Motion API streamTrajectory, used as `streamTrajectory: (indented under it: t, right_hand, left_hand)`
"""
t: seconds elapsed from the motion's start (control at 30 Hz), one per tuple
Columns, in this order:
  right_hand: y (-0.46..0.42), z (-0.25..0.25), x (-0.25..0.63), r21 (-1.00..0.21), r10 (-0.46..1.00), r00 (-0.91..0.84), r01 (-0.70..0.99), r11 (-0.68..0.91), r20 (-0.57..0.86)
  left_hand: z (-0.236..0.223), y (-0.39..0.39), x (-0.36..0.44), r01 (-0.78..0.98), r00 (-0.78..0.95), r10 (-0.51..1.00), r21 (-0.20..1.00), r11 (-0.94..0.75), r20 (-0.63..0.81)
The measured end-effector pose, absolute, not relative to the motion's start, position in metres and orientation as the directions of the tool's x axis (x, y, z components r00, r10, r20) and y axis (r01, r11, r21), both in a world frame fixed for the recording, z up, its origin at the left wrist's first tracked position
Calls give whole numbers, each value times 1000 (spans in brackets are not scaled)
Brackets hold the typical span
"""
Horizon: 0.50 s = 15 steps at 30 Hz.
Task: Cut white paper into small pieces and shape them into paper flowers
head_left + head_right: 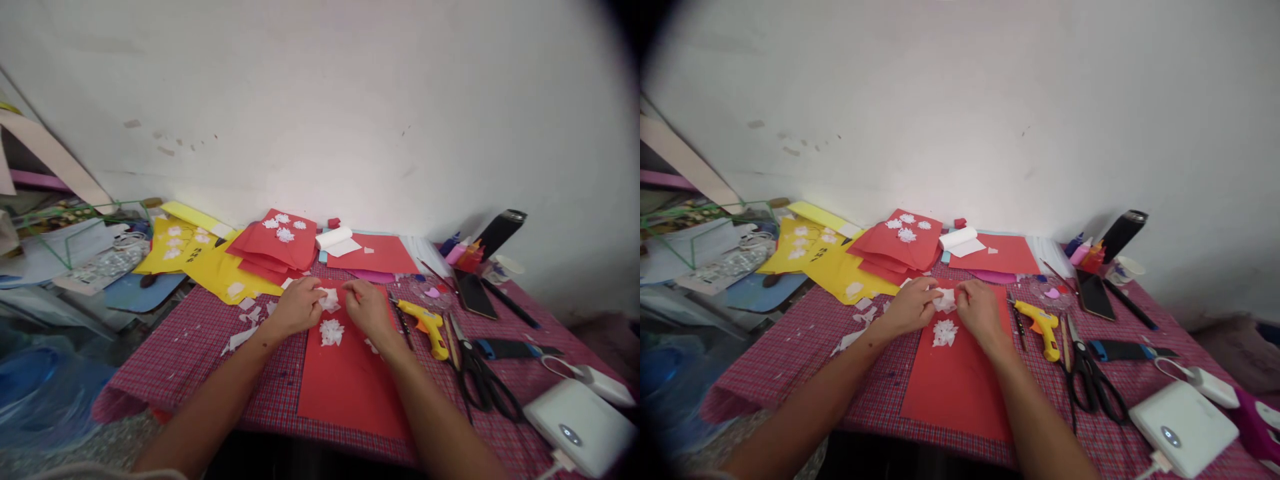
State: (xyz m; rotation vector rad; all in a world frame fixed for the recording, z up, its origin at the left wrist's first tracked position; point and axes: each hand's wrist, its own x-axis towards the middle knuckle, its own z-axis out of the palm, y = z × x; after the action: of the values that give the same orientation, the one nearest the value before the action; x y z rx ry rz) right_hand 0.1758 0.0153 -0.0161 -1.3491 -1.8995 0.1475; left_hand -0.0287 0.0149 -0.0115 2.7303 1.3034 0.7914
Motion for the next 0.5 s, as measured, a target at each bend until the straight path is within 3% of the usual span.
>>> streamTrajectory:
  t: [0.13,0.27,0.4,0.5]
  right_hand:
    - [15,-16,174,-494,838,-148,750,441,525]
    - [14,-15,174,-504,837,-141,741,443,529]
    - [14,-16,173,-517,843,-134,736,438,522]
    - [14,-17,172,-515,842,-145,733,444,519]
  left_hand:
    - [-14,16,-32,702,540,727,248,-667,425]
    - [-16,21,-34,658,491,736,355,-664,466]
    - [-12,35,-48,649,262,790,505,-569,554]
    - [-9,46,-64,688,52,845,594,-417,532]
